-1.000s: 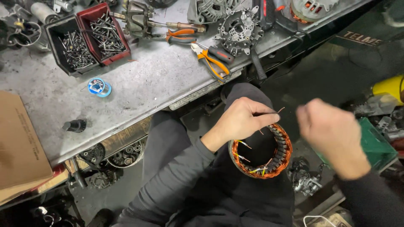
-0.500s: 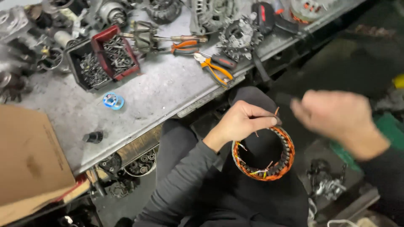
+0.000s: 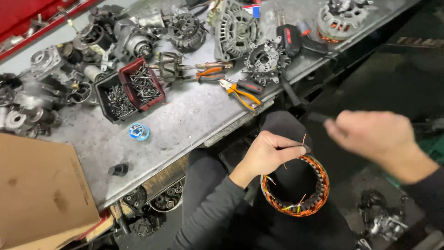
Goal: The person sits at a workbench holding an alternator stator and uses a file to clean the copper winding leads, rotating the stator to reach different wires. They then tap the stator with a hammer and turn it while continuing to work on the windings.
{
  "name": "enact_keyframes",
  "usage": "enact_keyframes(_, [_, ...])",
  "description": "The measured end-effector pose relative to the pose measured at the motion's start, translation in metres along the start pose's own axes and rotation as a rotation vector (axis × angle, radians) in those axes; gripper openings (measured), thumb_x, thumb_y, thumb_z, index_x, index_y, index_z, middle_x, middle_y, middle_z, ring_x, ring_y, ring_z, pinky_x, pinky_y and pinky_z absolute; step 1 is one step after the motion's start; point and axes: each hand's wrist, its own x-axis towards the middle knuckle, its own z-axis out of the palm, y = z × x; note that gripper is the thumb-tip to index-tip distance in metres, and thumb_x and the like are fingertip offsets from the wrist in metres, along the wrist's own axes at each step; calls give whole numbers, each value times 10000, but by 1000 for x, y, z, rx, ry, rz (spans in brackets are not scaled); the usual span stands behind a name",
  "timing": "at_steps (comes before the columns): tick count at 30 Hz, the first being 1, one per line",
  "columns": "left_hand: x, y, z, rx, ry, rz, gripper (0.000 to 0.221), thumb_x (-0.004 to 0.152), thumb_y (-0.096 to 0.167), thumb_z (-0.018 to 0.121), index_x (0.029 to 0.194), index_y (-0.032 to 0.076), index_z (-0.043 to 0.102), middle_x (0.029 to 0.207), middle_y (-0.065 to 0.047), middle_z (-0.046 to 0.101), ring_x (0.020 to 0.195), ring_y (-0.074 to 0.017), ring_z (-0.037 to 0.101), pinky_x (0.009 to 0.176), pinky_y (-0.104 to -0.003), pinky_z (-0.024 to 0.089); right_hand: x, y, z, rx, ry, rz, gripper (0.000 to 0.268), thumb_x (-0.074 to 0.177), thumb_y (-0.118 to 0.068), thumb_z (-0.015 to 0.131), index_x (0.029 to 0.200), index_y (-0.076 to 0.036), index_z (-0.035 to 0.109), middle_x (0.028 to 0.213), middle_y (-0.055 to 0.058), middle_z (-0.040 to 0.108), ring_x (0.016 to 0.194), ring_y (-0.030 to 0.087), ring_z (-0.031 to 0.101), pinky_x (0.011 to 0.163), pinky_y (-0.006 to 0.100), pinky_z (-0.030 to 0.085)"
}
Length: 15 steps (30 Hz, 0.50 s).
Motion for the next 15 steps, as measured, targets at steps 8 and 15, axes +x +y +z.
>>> enact_keyframes(8, [-11,12,7,138,61,-20,147,927,148,765,1009,33,805,823,-40,784,722,-30,659,690,-225,557,-17,-14,-10,118,-90,76,482,898,-455,690,577,-136,522,528,98,578,450,348,591,427,462,479])
enact_keyframes(15, [-12,20,4,100,54,34,160,931,163,752,1031,47,796,879,-52,801,766,-14,696,733,-211,576,-11,-21,-13,211,-75,105,455,901,-426,688,606,-128,511,538,86,564,488,330,611,420,448,464])
